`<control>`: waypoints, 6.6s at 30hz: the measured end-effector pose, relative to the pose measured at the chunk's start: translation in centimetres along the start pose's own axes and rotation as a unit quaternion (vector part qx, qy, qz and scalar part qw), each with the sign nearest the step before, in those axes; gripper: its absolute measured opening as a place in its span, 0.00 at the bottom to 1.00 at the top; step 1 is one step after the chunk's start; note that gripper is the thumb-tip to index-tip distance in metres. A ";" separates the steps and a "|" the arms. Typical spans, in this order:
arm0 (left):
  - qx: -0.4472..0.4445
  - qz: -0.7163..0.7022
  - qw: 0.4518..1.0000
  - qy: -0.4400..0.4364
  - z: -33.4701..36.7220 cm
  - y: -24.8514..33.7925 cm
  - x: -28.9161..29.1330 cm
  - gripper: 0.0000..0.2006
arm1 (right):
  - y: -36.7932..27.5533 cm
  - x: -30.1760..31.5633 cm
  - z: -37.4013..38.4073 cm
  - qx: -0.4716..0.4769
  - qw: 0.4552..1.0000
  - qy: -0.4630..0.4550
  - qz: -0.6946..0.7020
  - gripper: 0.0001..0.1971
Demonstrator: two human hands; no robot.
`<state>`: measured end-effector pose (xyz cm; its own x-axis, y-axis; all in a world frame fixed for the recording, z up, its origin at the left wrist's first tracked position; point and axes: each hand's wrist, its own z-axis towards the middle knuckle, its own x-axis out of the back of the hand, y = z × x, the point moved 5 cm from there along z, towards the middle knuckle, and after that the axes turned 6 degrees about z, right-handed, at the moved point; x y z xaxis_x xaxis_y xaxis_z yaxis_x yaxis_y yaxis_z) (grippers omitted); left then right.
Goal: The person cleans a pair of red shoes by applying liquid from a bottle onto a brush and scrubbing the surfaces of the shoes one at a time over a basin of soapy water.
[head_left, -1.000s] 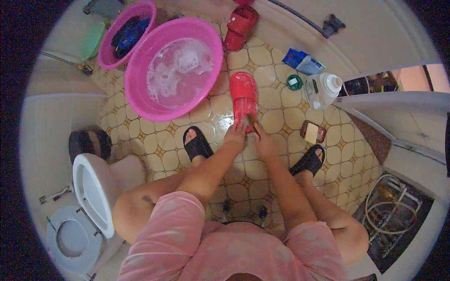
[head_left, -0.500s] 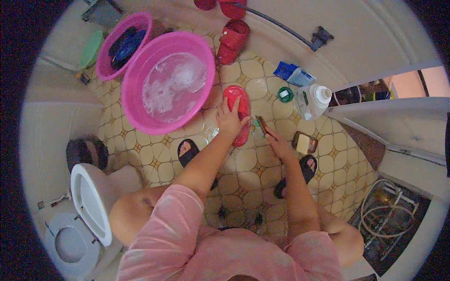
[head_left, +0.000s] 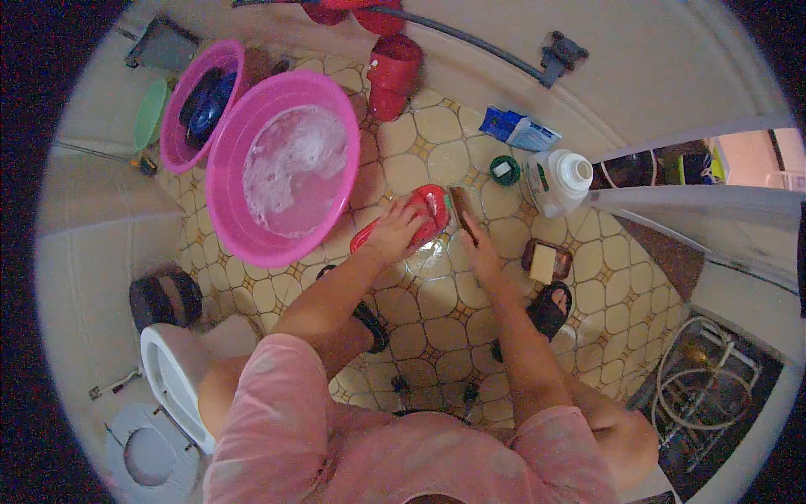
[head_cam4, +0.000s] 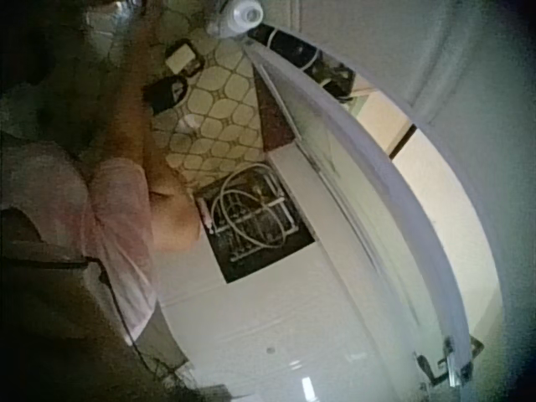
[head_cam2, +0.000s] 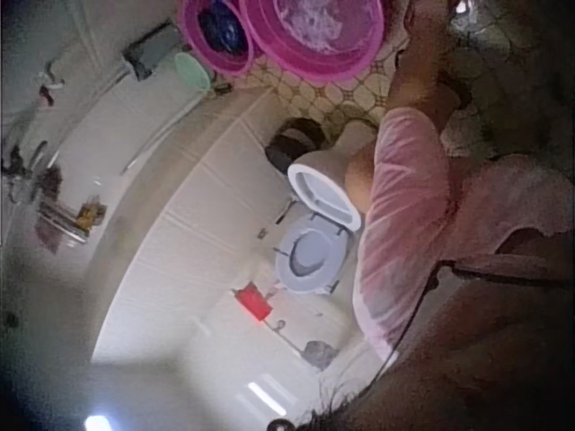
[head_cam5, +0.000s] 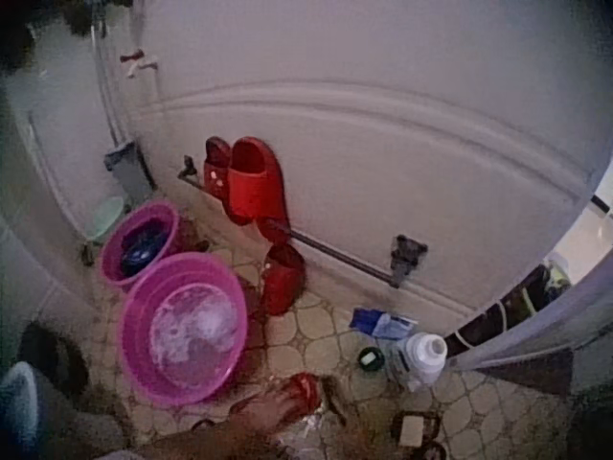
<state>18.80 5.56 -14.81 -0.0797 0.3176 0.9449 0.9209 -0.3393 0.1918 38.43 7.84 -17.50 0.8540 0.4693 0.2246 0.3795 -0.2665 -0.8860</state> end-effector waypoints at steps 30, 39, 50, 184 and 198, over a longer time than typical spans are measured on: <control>0.224 0.065 0.958 -0.169 -0.6 0.8 -1.8 0.34 | -2.7 -3.5 -1.9 0.080 0.965 0.027 -0.248 0.22; 0.230 0.063 0.957 -0.167 0.5 1.4 -2.9 0.36 | -2.0 -2.2 2.7 -0.038 0.954 0.049 -0.294 0.22; 0.225 0.003 0.961 -0.161 1.1 2.0 -1.3 0.36 | -3.5 -1.4 4.7 -0.074 0.975 0.051 -0.203 0.22; 0.245 -0.066 0.967 -0.020 2.1 0.5 -2.7 0.40 | 0.5 -2.1 -1.1 -0.024 0.996 0.059 0.069 0.21; 0.219 0.083 0.972 -0.027 3.5 -0.1 -6.7 0.31 | -2.3 -1.3 5.2 0.143 0.979 0.063 -0.134 0.20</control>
<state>20.58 6.59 -22.13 0.0932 0.3397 0.9359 0.9944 0.0150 -0.1045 34.58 12.21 -17.90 0.7813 0.3777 0.4969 0.4962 0.1070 -0.8616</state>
